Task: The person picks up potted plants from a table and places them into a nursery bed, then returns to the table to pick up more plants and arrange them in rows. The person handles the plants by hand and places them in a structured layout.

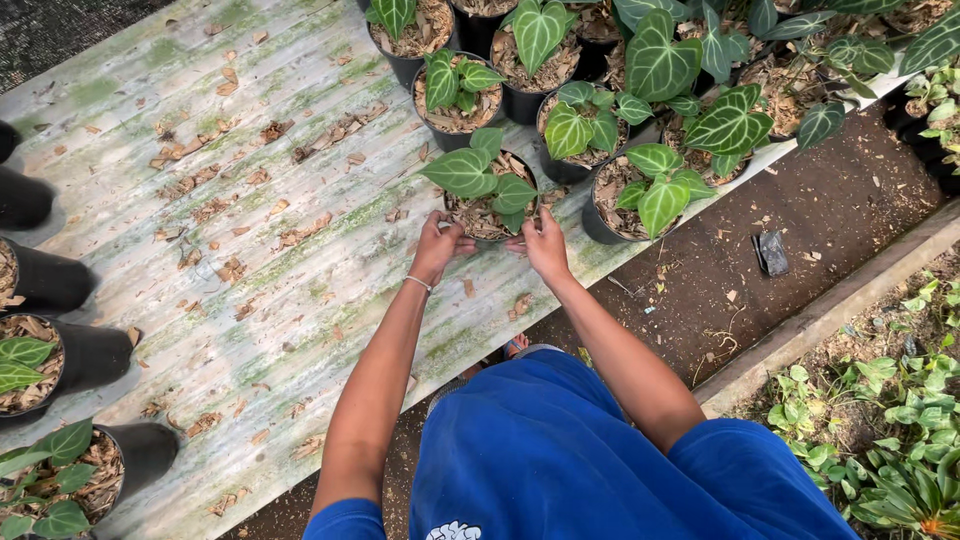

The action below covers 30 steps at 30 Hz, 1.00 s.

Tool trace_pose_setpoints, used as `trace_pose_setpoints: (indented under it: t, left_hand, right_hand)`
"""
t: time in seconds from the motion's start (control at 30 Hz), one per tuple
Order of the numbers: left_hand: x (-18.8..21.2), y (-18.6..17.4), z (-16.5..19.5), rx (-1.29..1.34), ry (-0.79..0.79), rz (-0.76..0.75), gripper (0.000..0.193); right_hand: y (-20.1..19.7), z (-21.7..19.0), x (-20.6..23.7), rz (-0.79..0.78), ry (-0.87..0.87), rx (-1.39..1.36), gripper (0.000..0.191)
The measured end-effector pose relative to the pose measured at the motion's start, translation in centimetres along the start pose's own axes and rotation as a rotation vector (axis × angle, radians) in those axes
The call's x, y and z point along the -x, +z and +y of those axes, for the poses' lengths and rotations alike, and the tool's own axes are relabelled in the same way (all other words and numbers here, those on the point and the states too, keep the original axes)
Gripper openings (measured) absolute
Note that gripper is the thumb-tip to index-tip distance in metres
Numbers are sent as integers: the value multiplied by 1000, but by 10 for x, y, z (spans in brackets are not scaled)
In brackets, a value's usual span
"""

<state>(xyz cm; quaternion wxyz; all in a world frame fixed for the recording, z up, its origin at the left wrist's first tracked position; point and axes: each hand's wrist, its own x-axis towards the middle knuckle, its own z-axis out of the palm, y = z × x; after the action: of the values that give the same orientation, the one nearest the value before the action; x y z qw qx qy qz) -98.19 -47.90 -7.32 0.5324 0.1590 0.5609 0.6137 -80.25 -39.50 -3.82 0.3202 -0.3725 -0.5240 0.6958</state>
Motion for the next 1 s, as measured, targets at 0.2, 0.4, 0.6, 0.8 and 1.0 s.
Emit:
trace_pose_setpoints:
  t: [0.2, 0.4, 0.6, 0.8, 1.0]
  left_hand:
    - [-6, 28, 10, -49, 44, 67, 29]
    - [-12, 41, 19, -65, 78, 124, 29]
    - [-15, 53, 23, -69, 101, 168, 35]
    - [-18, 57, 26, -72, 112, 199, 37]
    - [-22, 55, 22, -52, 111, 223, 42]
  right_hand:
    - [-4, -23, -6, 47, 49, -53, 27]
    - [-5, -37, -15, 41, 37, -84, 30]
    - [-10, -43, -22, 17, 25, -67, 31]
    - [-12, -43, -26, 6, 24, -77, 33]
    - [-12, -43, -25, 92, 29, 36, 43]
